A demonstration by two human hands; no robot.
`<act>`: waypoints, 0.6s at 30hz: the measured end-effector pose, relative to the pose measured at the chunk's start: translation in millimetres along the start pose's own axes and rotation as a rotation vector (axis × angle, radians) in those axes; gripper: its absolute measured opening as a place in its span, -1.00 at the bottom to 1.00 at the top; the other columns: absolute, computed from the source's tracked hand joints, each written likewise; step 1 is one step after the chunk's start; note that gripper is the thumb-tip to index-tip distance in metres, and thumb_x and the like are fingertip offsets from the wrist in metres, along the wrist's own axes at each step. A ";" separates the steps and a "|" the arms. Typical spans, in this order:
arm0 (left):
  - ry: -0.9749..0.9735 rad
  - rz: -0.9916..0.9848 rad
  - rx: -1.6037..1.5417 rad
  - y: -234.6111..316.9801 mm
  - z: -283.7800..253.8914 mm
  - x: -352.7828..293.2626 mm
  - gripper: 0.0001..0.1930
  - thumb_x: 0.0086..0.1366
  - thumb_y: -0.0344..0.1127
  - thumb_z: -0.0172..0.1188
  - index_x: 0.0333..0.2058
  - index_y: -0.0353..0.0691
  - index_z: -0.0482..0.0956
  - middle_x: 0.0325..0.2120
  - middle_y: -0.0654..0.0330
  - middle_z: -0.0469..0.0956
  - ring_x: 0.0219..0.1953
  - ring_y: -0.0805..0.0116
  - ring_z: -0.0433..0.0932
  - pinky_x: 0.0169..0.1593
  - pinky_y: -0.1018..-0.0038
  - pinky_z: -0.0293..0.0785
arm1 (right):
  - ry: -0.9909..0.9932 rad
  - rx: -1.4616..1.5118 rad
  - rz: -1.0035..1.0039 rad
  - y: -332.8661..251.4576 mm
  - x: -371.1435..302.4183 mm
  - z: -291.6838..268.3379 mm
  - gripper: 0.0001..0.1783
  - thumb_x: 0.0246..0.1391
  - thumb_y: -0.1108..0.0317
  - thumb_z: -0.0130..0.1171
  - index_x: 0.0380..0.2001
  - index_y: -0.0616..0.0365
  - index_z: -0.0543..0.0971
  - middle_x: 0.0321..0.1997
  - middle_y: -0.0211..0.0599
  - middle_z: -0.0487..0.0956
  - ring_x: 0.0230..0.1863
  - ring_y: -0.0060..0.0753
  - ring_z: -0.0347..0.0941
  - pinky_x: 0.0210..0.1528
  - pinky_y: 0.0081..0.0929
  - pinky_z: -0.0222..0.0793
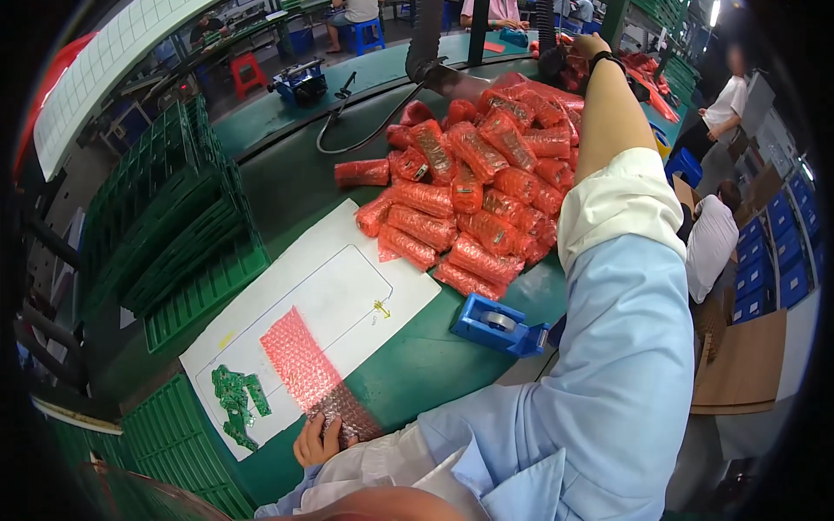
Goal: The person finishes wrapping a circuit board in red bubble wrap and places it on a pile before picking up a new sheet of pink bubble wrap. They then transfer several circuit boards from a green tray onto the pink wrap and fold it over them.
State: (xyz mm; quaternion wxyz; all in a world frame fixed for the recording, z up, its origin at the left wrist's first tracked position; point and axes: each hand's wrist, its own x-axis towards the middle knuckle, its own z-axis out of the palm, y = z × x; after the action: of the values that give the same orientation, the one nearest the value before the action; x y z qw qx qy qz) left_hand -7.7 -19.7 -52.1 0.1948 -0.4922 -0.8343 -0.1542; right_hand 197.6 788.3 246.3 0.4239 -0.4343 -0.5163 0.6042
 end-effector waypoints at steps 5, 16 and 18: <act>-0.006 0.032 0.045 0.2 -1.9 5.1 -0.60 0.05 0.15 0.14 -0.20 0.10 0.56 -0.08 0.24 0.45 -0.06 0.17 0.41 0.00 0.23 0.24 | 0.173 -0.275 -0.043 -8.3 -9.8 8.3 -0.60 0.17 -0.02 -0.26 -0.40 0.03 0.42 -0.46 -0.35 0.49 -0.53 -0.29 0.40 -0.54 -0.29 0.28; -0.024 0.016 0.071 1.6 -3.8 4.3 -0.60 0.05 0.16 0.13 -0.20 0.11 0.56 -0.07 0.24 0.44 -0.06 0.17 0.41 0.01 0.21 0.22 | 0.267 -0.465 -0.075 4.1 -47.7 42.4 -0.81 0.11 0.19 -0.08 -0.41 0.03 0.43 -0.48 -0.48 0.47 -0.57 -0.50 0.37 -0.54 -0.47 0.28; -0.029 0.016 0.080 3.5 -6.7 5.9 -0.60 0.05 0.16 0.13 -0.20 0.11 0.56 -0.07 0.24 0.44 -0.05 0.17 0.41 0.01 0.20 0.22 | 0.095 -0.446 -0.104 8.6 -48.8 48.2 -0.80 0.08 0.15 -0.01 -0.41 0.02 0.43 -0.50 -0.50 0.44 -0.58 -0.53 0.35 -0.54 -0.54 0.25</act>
State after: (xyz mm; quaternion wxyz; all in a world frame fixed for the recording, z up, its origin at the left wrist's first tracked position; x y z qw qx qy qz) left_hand -6.1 -16.6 -43.1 0.2035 -0.4929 -0.8385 -0.1121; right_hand 163.5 728.2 246.3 0.3721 -0.5179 -0.6382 0.4314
